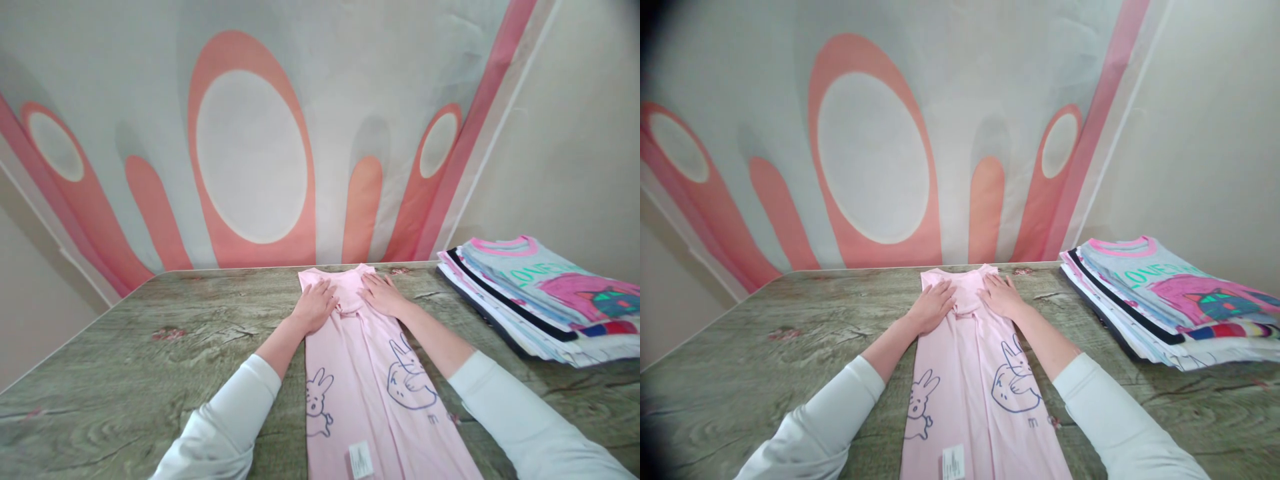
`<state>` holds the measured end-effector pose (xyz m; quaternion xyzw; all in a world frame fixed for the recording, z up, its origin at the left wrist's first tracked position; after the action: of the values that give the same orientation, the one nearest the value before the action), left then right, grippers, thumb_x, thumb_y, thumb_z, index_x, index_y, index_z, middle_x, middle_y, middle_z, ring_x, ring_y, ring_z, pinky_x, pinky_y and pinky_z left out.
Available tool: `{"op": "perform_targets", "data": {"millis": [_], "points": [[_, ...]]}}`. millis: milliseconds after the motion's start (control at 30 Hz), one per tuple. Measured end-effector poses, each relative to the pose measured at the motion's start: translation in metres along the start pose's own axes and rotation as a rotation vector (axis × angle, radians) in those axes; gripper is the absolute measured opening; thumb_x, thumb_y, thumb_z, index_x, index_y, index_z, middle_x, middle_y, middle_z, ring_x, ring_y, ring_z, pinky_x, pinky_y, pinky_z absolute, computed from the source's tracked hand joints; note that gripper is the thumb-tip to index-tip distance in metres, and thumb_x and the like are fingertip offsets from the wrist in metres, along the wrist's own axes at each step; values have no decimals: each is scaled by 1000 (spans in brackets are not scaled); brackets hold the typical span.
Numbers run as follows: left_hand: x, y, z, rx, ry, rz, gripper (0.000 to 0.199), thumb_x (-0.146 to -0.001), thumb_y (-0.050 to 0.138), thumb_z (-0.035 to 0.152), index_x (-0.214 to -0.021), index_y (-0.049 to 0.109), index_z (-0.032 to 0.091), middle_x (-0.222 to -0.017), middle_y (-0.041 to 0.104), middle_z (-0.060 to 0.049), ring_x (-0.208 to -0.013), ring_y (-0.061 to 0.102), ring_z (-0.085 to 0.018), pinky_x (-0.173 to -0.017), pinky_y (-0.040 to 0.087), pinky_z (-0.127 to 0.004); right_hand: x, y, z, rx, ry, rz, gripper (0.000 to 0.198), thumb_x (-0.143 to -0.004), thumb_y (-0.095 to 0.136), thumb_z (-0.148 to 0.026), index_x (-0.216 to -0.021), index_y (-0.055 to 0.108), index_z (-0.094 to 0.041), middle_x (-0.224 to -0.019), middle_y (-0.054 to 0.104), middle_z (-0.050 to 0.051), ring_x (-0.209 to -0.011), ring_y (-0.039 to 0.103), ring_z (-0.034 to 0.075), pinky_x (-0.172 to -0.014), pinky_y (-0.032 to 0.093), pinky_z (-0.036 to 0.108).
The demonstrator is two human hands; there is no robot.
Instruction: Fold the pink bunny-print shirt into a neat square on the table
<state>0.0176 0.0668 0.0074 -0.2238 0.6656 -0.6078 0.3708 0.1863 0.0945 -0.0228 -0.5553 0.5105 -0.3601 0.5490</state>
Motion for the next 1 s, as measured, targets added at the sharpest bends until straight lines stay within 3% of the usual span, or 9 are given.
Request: {"op": "perform_targets", "data": {"millis": [100,167,267,367,633,833,1000], "points": [[7,-25,22,-10,28,112,36,-91,38,25,-125,44,17,-133,43,-10,-124,35,-22,-102,25,-39,7,-12,3,14,18,94,48,-92,28,-38,-133,39,-16,-141,38,9,-132,26,24,-107,15,48],[12,-34,46,16,112,111,27,-89,43,21,-114,53,19,-117,54,-8,-111,46,-21,-94,33,-35,11,-21,0,5,-26,159,43,-91,31,-30,-129,43,-15,-137,42,10,-130,30,23,-106,19,45],[19,-39,82,9,277,74,14,-88,47,22,-95,59,19,-101,57,-5,-97,51,-20,-86,37,-33,17,-31,-14,-38,-144,237,39,-86,39,-21,-122,50,-13,-130,50,11,-124,38,22,-104,25,38],[21,-37,100,-52,369,65,12,-89,48,22,-88,60,19,-95,56,-5,-94,50,-20,-84,35,-34,23,-38,-26,-101,-195,295,36,-82,43,-17,-115,55,-14,-122,56,10,-116,45,22,-101,29,36],[14,-35,105,-162,465,-7,12,-88,49,17,-94,58,17,-102,55,-8,-99,48,-21,-81,33,-34,44,-48,-34,-219,-147,299,29,-84,41,-17,-106,59,-16,-110,62,8,-103,52,22,-93,35,35],[11,-33,102,-203,437,12,13,-88,47,14,-97,56,16,-99,57,-8,-96,48,-21,-81,33,-35,67,-42,-43,-278,-209,258,22,-81,45,-12,-97,59,-16,-97,63,7,-92,54,19,-84,40,31],[11,-31,97,-195,417,15,10,-86,47,14,-90,56,15,-92,57,-7,-93,49,-22,-82,33,-36,83,-51,-53,-237,-223,254,17,-83,46,-12,-90,61,-16,-92,61,7,-89,53,20,-84,40,33]]}}
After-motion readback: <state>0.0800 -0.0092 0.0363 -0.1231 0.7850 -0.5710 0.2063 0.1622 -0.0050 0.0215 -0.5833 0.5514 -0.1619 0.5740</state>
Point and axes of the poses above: each hand's wrist, its own x-axis away from the middle knuckle, its own y-axis out of the palm, z = x × y, the point moved 8 cm from there along -x, towards the middle knuckle
